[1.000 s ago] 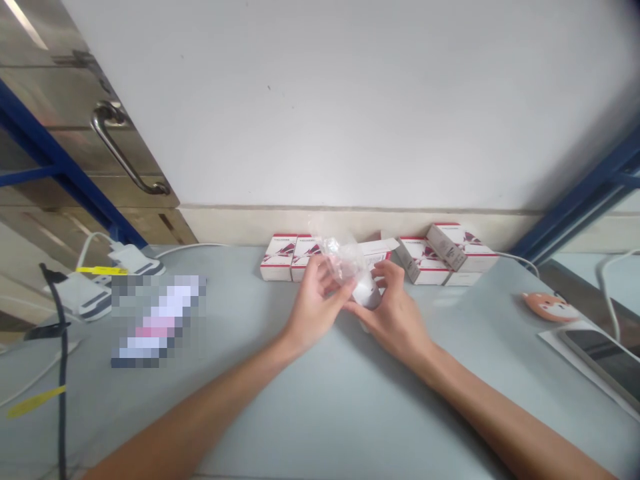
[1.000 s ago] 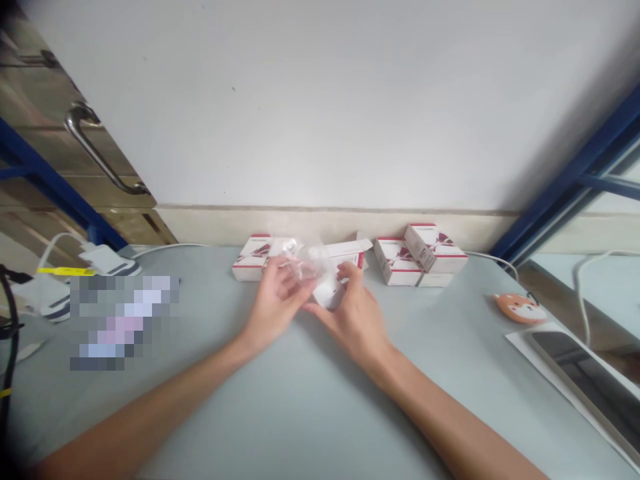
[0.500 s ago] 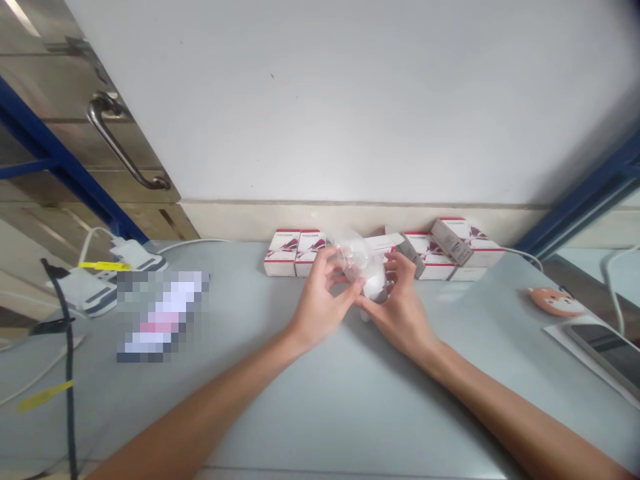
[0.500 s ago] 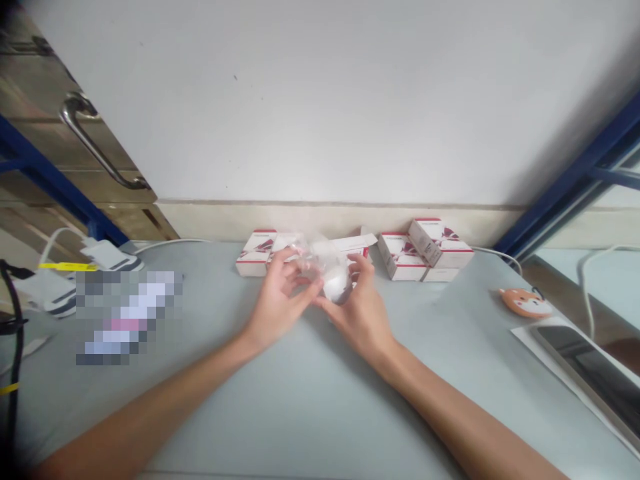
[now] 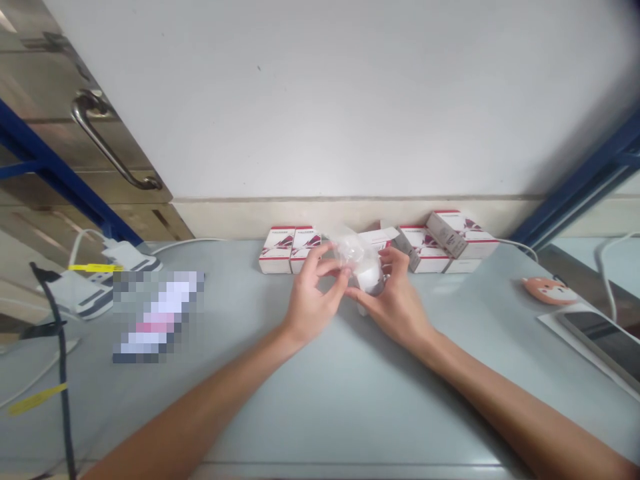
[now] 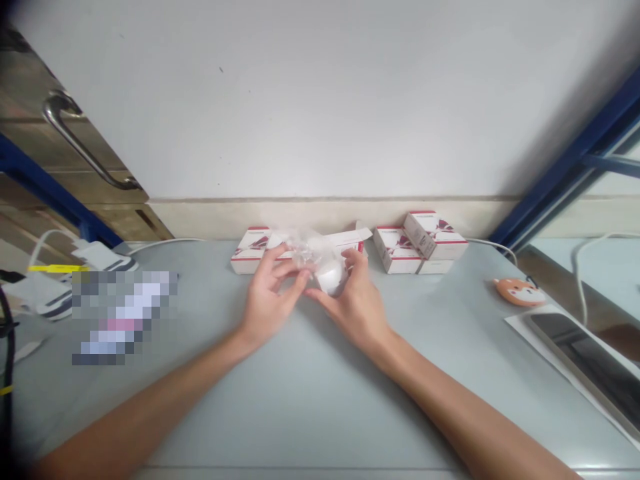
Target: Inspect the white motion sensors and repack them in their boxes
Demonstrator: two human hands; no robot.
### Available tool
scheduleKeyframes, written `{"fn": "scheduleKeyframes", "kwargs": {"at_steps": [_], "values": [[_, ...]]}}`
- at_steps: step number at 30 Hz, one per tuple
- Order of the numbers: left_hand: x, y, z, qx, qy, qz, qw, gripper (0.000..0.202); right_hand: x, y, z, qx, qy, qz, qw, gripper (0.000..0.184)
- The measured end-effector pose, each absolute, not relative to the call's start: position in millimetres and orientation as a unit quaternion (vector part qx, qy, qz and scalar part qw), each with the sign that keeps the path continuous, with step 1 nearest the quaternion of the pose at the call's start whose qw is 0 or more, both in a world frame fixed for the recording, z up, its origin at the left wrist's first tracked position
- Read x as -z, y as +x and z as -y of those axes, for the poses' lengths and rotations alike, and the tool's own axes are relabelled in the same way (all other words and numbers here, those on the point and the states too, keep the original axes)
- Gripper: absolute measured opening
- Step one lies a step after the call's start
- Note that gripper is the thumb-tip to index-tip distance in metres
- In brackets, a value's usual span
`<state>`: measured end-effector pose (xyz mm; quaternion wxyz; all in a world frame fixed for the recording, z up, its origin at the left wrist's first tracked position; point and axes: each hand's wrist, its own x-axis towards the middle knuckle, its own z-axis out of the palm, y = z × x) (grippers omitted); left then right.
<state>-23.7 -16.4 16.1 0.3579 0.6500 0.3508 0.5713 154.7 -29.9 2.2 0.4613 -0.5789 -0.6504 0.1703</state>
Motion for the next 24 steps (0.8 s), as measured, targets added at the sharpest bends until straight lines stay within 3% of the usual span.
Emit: {"fn": "scheduleKeyframes", "kwargs": {"at_steps": [4,16,24], "values": [[-19.0,-24.4,18.7,-0.564,0.673,-0.363,0.313,0.041,-5.0,156.5,28.4,-0.157,-0.581,0.652,0.461,0.097],[-13.3,-21.5,14.7,-0.529,0.638,-0.335,0.448,0.044,-0.1,157.0,28.7,-0.206,-0.528,0.675,0.472,0.084],[-13.9,-25.7,6.3,-0.526,0.637,-0.332,0.455,0.038,-14.1,165.7,25.5,-0.336,-0.426,0.696,0.471,0.088]]}}
